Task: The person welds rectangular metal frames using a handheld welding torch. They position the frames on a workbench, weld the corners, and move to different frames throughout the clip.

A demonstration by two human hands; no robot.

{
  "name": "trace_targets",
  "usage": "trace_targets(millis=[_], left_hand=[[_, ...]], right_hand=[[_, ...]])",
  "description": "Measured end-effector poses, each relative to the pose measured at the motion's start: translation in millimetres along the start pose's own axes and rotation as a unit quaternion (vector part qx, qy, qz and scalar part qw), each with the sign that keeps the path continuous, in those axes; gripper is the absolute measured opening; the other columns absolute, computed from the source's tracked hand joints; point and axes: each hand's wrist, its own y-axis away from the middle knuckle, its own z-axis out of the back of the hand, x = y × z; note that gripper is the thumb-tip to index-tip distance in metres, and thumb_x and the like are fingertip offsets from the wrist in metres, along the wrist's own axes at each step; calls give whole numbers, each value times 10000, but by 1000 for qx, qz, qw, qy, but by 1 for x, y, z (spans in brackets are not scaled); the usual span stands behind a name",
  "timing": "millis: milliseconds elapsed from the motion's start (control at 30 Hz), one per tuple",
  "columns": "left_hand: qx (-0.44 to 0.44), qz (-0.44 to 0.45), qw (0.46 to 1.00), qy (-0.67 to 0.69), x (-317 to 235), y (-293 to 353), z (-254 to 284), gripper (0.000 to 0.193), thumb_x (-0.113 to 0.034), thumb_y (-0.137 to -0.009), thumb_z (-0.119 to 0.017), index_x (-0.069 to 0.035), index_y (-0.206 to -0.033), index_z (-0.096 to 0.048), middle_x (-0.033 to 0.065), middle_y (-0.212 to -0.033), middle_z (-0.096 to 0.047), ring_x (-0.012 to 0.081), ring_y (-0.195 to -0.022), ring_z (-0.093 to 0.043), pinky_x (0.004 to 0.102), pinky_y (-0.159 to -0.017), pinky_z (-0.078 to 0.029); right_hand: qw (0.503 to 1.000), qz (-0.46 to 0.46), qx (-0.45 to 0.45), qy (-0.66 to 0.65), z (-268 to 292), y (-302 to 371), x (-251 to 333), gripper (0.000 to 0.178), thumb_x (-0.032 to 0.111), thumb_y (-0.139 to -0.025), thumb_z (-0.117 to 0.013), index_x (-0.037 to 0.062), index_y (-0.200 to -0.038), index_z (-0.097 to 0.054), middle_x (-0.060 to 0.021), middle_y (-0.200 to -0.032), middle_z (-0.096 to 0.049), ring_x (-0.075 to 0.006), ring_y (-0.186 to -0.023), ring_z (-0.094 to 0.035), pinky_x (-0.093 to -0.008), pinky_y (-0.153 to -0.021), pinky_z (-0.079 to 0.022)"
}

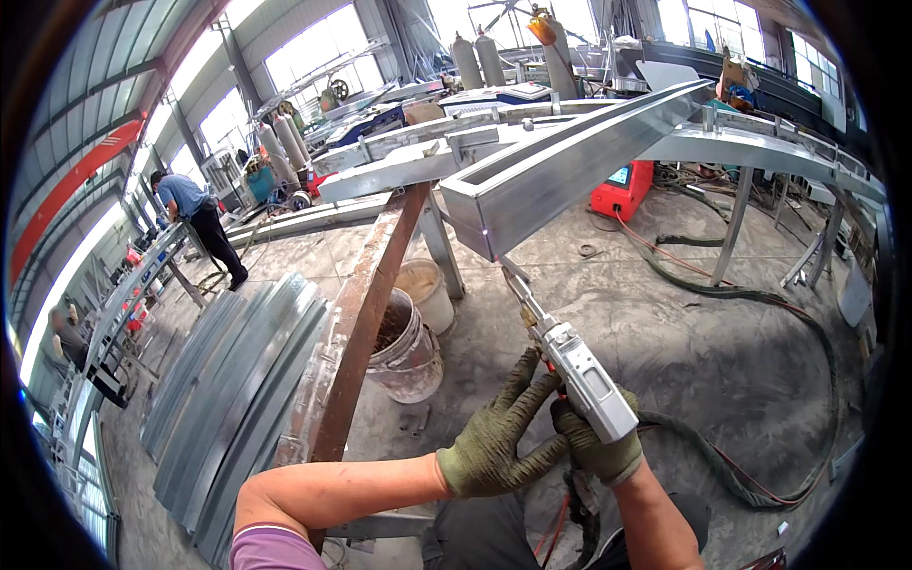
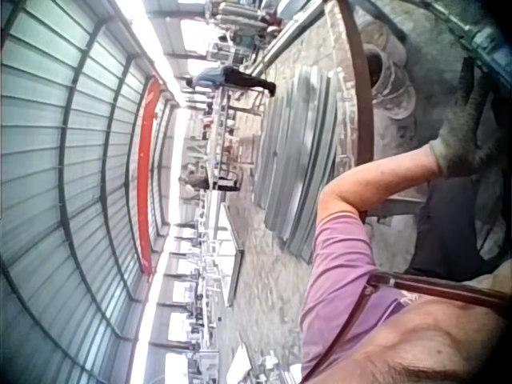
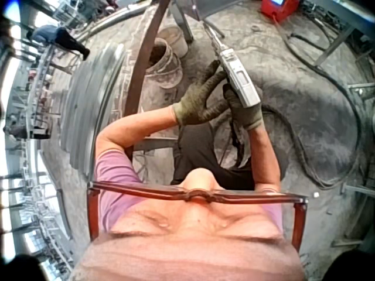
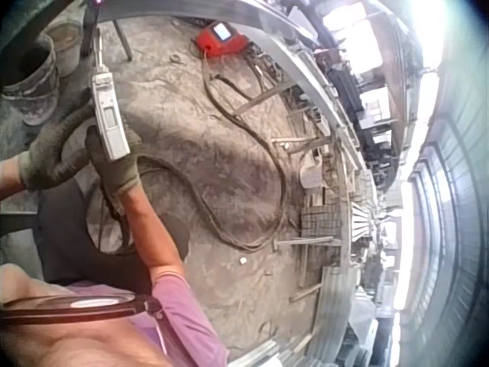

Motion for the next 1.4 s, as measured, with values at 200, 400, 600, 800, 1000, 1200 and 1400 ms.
trace_targets(millis=[200, 400, 600, 800, 1000, 1200, 1400], left_hand=[[-1, 11, 1000, -6, 0, 1, 1, 925, -354, -993, -807, -20, -1723, -348, 411, -1775, -188, 582, -1613, -323, 561, -1267, -405], [-8, 18, 1000, -5, -4, 0, 2, 905, -308, -982, -824, 15, -1699, -378, 404, -1756, -262, 548, -1636, -314, 551, -1297, -373], [-13, -2, 1000, -28, 3, 2, 1, 929, -390, -990, -801, -35, -1724, -356, 432, -1756, -207, 616, -1577, -364, 579, -1231, -447], [-19, 1, 999, -26, 1, 2, 0, 925, -387, -985, -806, -33, -1718, -367, 429, -1757, -209, 613, -1561, -393, 578, -1219, -462], [-16, 19, 1000, -13, -4, 2, 2, 901, -332, -970, -830, -8, -1690, -398, 409, -1751, -258, 578, -1592, -371, 571, -1260, -418], [-17, 28, 999, 3, -7, 1, 2, 893, -313, -967, -843, 5, -1681, -410, 408, -1741, -289, 564, -1612, -351, 573, -1286, -386], [-22, 3, 1000, -7, 1, 2, 0, 924, -399, -1000, -800, -62, -1731, -344, 409, -1774, -185, 612, -1566, -384, 584, -1221, -460]], right_hand=[[1000, -5, 10, 3, -1, 1, -6, 224, 72, -864, -838, 22, -1071, -768, -141, -884, -724, -313, -725, -729, -405, -668, -591], [1000, 11, 9, -3, -1, -2, -6, 232, 73, -865, -845, 19, -1077, -769, -142, -893, -728, -313, -735, -733, -405, -674, -593], [1000, 8, 0, -13, -2, -2, -5, 234, 74, -877, -844, 16, -1092, -775, -140, -901, -734, -319, -744, -742, -404, -686, -602], [999, 22, 12, 23, 0, -4, -1, 227, 76, -881, -842, 14, -1089, -773, -141, -898, -733, -315, -748, -746, -405, -684, -602], [999, -37, 19, -32, -1, 0, 0, 223, 69, -878, -838, 11, -1082, -769, -136, -895, -730, -297, -743, -743, -398, -679, -596], [997, -52, 24, -42, 0, 2, -4, 218, 67, -873, -839, 14, -1074, -771, -134, -887, -729, -288, -730, -740, -395, -673, -592], [1000, -20, 18, -2, -6, 1, -8, 138, 87, -870, -828, 49, -990, -774, -108, -832, -702, -288, -695, -721, -407, -641, -581]])
